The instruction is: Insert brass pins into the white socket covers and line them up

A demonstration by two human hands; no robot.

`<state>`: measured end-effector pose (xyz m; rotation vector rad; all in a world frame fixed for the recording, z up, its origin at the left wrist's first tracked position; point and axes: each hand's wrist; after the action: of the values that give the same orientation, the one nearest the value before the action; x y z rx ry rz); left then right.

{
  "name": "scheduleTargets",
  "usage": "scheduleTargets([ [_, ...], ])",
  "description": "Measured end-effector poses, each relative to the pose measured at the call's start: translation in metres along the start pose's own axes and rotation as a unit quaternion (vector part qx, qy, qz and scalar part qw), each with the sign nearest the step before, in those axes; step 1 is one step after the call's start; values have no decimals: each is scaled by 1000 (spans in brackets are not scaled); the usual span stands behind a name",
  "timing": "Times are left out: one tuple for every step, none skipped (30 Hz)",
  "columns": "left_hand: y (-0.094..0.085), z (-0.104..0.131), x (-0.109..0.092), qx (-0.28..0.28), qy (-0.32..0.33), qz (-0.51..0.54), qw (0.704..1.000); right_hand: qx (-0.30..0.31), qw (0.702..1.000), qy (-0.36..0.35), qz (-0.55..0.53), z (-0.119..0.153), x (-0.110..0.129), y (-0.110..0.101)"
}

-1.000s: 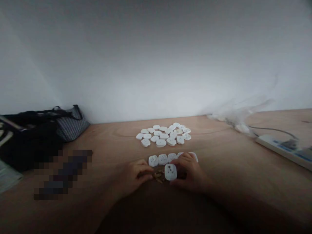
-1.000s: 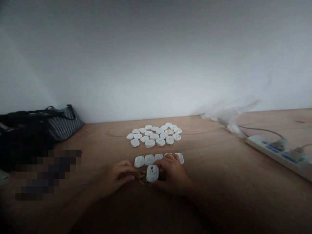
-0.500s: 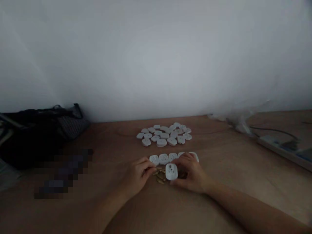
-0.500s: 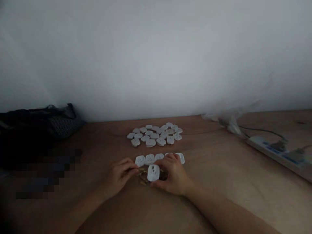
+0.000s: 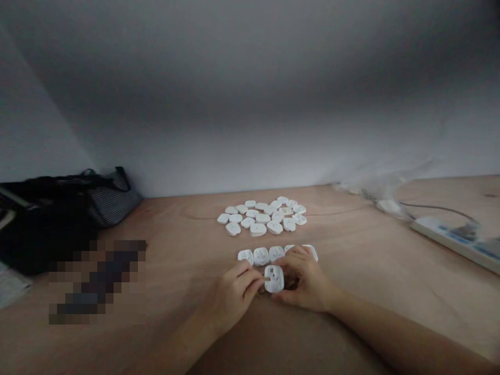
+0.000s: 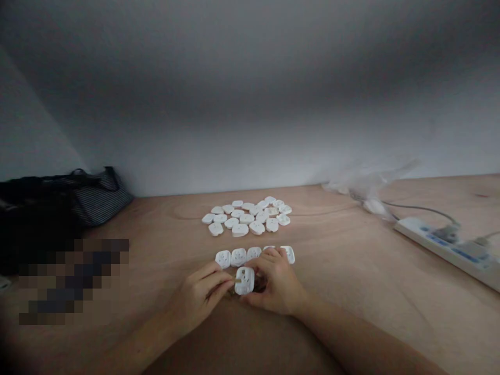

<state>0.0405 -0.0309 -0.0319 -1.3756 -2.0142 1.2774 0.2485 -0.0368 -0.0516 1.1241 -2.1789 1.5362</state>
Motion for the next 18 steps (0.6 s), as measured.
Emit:
scheduleTargets([
  [0, 0, 0, 3, -1, 1, 1000, -1, 1000, -2, 2, 0, 0, 0],
  [0, 0, -1, 2, -2, 4, 1000, -2, 1000, -4, 3, 0, 0, 0],
  [0, 0, -1, -4, -2, 8, 1000, -5, 1000, -7, 4, -1, -1, 1],
  [0, 0, -1, -11, -3, 15, 1000, -7, 1000, -10, 2, -1, -1, 1],
  [1, 0, -2, -19, -2, 22, 1000, -6, 1000, -13, 0, -1, -1, 1],
  [3, 0, -2, -27, -1, 30, 999, -4, 1000, -16, -3, -1, -1, 1],
  [4, 0, -2, -37, 3, 37, 999, -1, 1000, -20, -7, -1, -1, 2],
  [6, 0, -1, -49, 5, 44, 998, 2, 1000, -26, -11, -1, -1, 2],
  [7, 0, -1, -61, 4, 51, 997, 5, 999, -34, -16, -1, -1, 2],
  [8, 0, -1, -73, -1, 57, 996, 9, 999, -42, -21, -1, -1, 2],
  [9, -1, 0, -82, -10, 65, 994, 11, 998, -50, -25, -1, 0, 1],
  [8, -1, 0, -88, -21, 76, 993, 12, 998, -56, -29, -1, 0, 1],
  [7, -2, 1, -90, -32, 86, 992, 13, 998, -59, -33, -1, 0, 0],
  [6, -2, 1, -88, -41, 97, 991, 16, 997, -59, -37, -1, 0, 0],
  [5, -3, 2, -83, -42, 108, 990, 20, 997, -58, -41, -1, -1, -1],
  [4, -3, 2, -74, -38, 115, 990, 23, 997, -58, -43, -1, -2, -1],
  [3, -3, 3, -64, -31, 118, 990, 23, 997, -58, -45, -2, -3, -2],
  [3, -3, 4, -53, -21, 116, 992, 20, 997, -56, -46, -2, -4, -2],
])
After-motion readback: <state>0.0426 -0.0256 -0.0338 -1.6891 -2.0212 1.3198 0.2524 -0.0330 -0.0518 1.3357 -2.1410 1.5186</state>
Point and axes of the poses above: each hand's wrist, its own z-axis away from the middle knuckle, its own y-axis out of the palm, x = y × z, and after that the axes turned 13 degrees about y, right-handed
